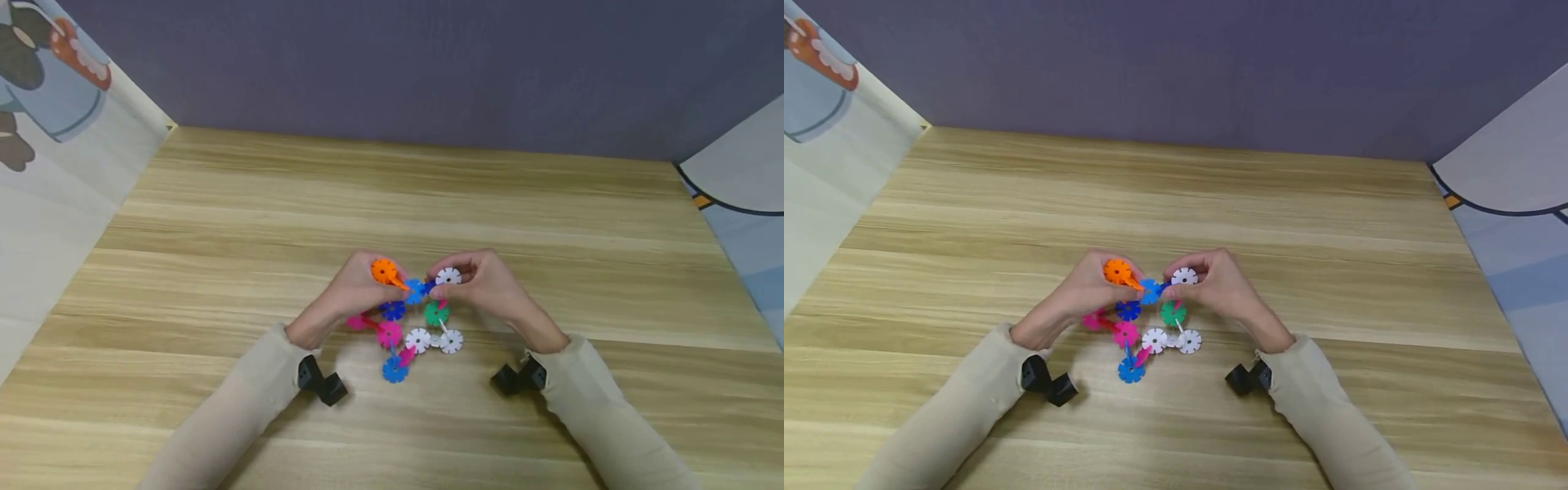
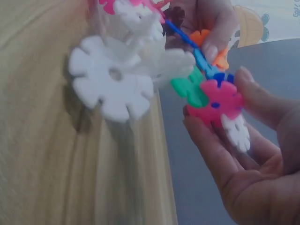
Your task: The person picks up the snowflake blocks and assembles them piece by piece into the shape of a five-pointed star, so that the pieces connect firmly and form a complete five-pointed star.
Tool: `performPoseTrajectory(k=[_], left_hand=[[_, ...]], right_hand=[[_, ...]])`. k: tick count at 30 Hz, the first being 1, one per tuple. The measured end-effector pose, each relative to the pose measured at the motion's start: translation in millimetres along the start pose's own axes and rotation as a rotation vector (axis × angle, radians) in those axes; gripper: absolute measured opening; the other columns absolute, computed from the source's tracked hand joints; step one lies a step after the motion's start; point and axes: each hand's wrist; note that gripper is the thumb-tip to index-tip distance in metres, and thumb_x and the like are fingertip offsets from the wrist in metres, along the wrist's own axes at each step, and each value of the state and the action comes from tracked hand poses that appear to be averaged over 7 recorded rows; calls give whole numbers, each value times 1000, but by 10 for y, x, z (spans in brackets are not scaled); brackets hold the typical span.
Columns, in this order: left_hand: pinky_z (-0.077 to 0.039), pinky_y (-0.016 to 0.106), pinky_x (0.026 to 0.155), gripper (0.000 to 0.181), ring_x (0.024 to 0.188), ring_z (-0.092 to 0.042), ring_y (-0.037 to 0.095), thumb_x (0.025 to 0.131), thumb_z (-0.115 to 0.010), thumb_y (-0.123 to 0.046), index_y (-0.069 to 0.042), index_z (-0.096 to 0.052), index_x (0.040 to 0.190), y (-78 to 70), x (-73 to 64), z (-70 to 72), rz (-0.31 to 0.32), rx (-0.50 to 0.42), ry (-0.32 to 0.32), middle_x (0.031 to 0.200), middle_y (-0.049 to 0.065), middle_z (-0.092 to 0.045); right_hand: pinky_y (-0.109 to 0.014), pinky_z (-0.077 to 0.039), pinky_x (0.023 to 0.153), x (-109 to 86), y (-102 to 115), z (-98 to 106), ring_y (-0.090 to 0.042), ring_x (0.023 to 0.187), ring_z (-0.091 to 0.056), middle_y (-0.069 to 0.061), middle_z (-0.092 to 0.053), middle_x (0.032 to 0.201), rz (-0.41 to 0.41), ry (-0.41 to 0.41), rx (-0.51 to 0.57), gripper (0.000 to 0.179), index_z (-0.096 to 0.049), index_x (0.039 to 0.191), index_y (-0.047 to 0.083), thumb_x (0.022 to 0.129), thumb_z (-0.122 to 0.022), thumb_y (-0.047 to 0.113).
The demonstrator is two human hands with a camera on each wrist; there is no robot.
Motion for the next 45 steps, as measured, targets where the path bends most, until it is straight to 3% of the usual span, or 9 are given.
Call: performPoseTrajectory(k=[9, 16, 20, 26, 32, 37, 45], left_hand=[[-52, 23, 64, 17, 66, -57, 11, 71, -72, 4, 2, -69, 88, -8, -4, 39, -1, 24, 42, 77, 5, -67], [-47, 21, 59, 15, 61, -52, 10, 70, -74, 1, 1, -68, 84, -24, 32, 27, -11, 53, 117, 68, -1, -61], [-46, 20, 58, 15, 60, -51, 10, 70, -74, 2, 3, -68, 84, -12, 51, 4, -28, 40, 153, 66, -2, -60], [-48, 21, 61, 17, 62, -53, 10, 69, -75, 4, 3, -68, 85, -44, 41, -28, -5, 52, 173, 70, 1, -64], [-45, 20, 55, 15, 56, -48, 12, 69, -72, 6, 1, -70, 83, -83, 22, -44, 29, 53, 212, 64, 1, -60], [-46, 20, 55, 15, 56, -50, 11, 69, -72, 6, 2, -70, 83, -90, 23, -48, 39, 36, 201, 64, 1, -61], [-50, 21, 62, 19, 62, -55, 10, 68, -73, 10, 4, -70, 86, -84, 22, -74, 37, 23, 122, 73, 7, -68]], right_hand=[[-21, -44, 60, -34, -2, 93, -9, 64, -58, -9, -71, 93, 11, 68, -52, 24, -69, 99, 0, 80, -77, 13], [-22, -47, 61, -12, 19, 98, -9, 67, -62, -9, -71, 94, 9, 78, -42, 25, -68, 100, -1, 80, -77, 12], [-21, -41, 58, -5, 32, 96, -8, 63, -53, -8, -70, 93, 27, 91, -85, 23, -70, 97, 2, 78, -78, 12], [-20, -32, 52, -8, 39, 111, -7, 56, -39, -9, -69, 93, 51, 139, -139, 20, -71, 94, 4, 78, -78, 11], [-20, -32, 50, -14, 67, 118, -7, 53, -39, -9, -70, 90, 43, 169, -161, 21, -71, 94, 3, 76, -80, 13], [-19, -30, 49, -13, 70, 118, -7, 51, -36, -9, -69, 88, 20, 156, -157, 22, -72, 94, 2, 76, -80, 11], [-19, -33, 52, -7, 67, 105, -7, 56, -41, -9, -71, 94, -25, 110, -139, 23, -73, 96, 3, 76, -80, 12]])
Point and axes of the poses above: each hand's wrist, its own x-axis towards the middle knuckle, its own z-axis out of the back of the hand, y = z × x
